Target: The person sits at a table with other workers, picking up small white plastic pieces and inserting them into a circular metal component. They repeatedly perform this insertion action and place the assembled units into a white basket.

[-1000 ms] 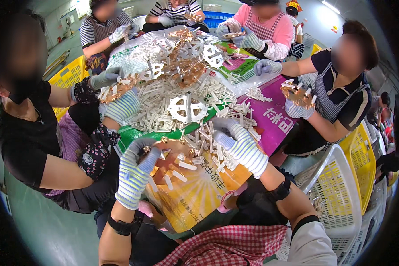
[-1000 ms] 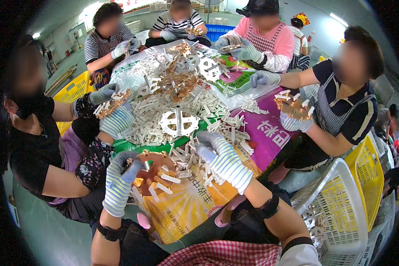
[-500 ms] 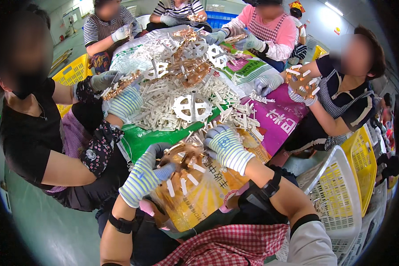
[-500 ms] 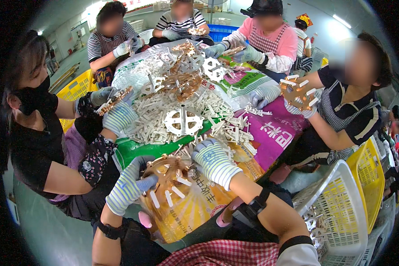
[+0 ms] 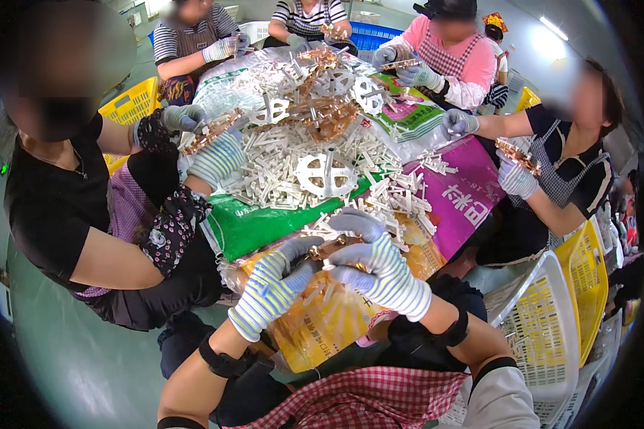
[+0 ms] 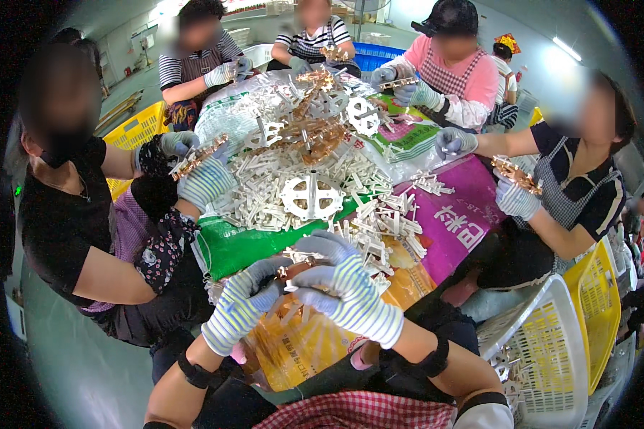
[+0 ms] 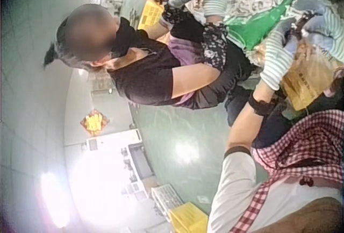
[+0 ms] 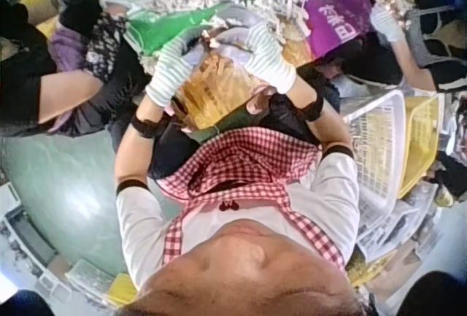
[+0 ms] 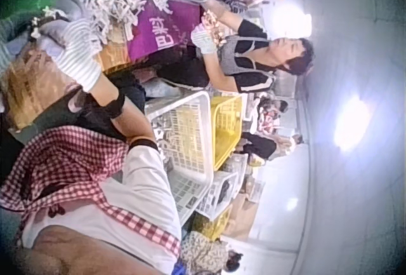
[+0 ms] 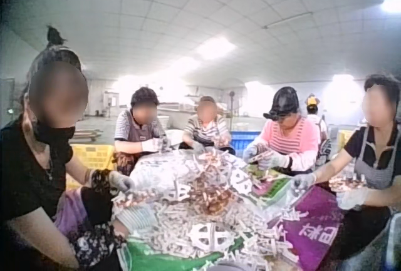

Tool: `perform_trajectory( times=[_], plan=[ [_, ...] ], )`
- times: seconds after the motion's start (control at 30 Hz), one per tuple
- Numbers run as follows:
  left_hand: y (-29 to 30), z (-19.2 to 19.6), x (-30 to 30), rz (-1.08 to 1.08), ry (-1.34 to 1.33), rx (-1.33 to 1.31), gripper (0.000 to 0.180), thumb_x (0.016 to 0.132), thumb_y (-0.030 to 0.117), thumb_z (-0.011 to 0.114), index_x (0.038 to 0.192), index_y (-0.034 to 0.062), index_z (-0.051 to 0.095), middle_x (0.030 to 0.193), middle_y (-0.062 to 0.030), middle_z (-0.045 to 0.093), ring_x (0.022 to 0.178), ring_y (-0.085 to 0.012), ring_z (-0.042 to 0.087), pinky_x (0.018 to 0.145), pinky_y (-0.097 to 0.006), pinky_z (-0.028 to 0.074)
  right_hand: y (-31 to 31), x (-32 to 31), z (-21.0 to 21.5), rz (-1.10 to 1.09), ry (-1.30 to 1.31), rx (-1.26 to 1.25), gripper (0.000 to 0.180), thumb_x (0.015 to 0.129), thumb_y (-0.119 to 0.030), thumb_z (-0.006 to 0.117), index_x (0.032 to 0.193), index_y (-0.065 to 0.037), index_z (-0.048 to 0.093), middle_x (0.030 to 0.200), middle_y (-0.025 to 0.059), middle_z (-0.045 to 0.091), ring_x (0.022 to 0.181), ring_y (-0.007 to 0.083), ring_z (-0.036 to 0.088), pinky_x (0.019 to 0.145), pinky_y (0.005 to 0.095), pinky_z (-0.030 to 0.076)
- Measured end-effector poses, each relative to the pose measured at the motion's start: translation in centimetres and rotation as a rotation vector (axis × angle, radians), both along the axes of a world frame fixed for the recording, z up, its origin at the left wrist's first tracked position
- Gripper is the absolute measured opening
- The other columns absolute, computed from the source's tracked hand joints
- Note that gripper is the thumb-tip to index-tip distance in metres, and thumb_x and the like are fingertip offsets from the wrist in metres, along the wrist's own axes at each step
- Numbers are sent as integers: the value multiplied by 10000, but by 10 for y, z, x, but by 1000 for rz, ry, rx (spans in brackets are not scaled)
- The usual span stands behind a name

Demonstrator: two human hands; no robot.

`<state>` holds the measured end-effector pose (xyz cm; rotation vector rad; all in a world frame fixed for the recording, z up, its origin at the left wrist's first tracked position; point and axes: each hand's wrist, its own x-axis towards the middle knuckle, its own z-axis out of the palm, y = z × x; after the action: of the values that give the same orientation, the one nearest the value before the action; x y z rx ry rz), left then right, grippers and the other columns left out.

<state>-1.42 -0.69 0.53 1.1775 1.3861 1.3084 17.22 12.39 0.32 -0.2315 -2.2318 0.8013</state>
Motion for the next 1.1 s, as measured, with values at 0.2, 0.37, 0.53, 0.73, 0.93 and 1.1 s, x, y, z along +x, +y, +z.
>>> perform_trajectory(
  times=[0.2, 0.37, 0.53, 0.73, 0.93, 1.1],
  plan=[
    [-1, -5, 6, 18, 40, 32, 422, 953, 72, 587, 1370, 2, 583, 1203, -68, 653, 1077, -121, 585, 961, -277, 475, -1, -4, -12, -45, -92, 61, 210, 815, -284, 769, 955, -128, 771, 1300, 137, 601, 1299, 382, 486, 1084, 534, 362],
    [-4, 1, 11, 20, 42, 21, 427, 939, 62, 580, 1361, -5, 590, 1162, -52, 656, 1000, -102, 588, 903, -266, 486, -2, -4, -10, 6, -15, -42, 206, 811, -280, 771, 937, -118, 766, 1264, 129, 616, 1252, 373, 522, 1047, 529, 395],
    [-5, 0, 11, 26, 50, 33, 434, 935, 80, 598, 1361, -1, 591, 1155, -53, 664, 978, -101, 597, 891, -261, 491, 1, -8, -6, 17, -20, 90, 202, 797, -276, 773, 900, -103, 758, 1218, 127, 632, 1206, 376, 550, 1017, 525, 417],
    [-6, 14, 20, 63, 228, 150, 387, 930, 92, 659, 1296, -24, 606, 1125, -63, 677, 1003, -109, 627, 903, -275, 505, -2, -7, -4, -11, -52, 113, 206, 773, -261, 774, 892, -97, 740, 1185, 107, 643, 1191, 371, 560, 1024, 532, 410],
    [-2, -6, 23, 116, 21, 78, 301, 956, 103, 663, 1220, -32, 610, 1014, -50, 682, 906, -96, 631, 831, -263, 522, -9, -8, -1, -20, -127, 148, 286, 779, -295, 752, 980, -97, 707, 1265, 106, 611, 1254, 371, 526, 1080, 541, 372],
    [0, 3, 26, 163, 103, 115, 243, 968, 102, 646, 1174, -26, 625, 967, -27, 678, 839, -76, 618, 770, -255, 519, -3, -4, 0, 13, -94, 139, 233, 854, -269, 727, 998, -87, 703, 1257, 118, 604, 1251, 369, 526, 1083, 529, 371]
  ],
)
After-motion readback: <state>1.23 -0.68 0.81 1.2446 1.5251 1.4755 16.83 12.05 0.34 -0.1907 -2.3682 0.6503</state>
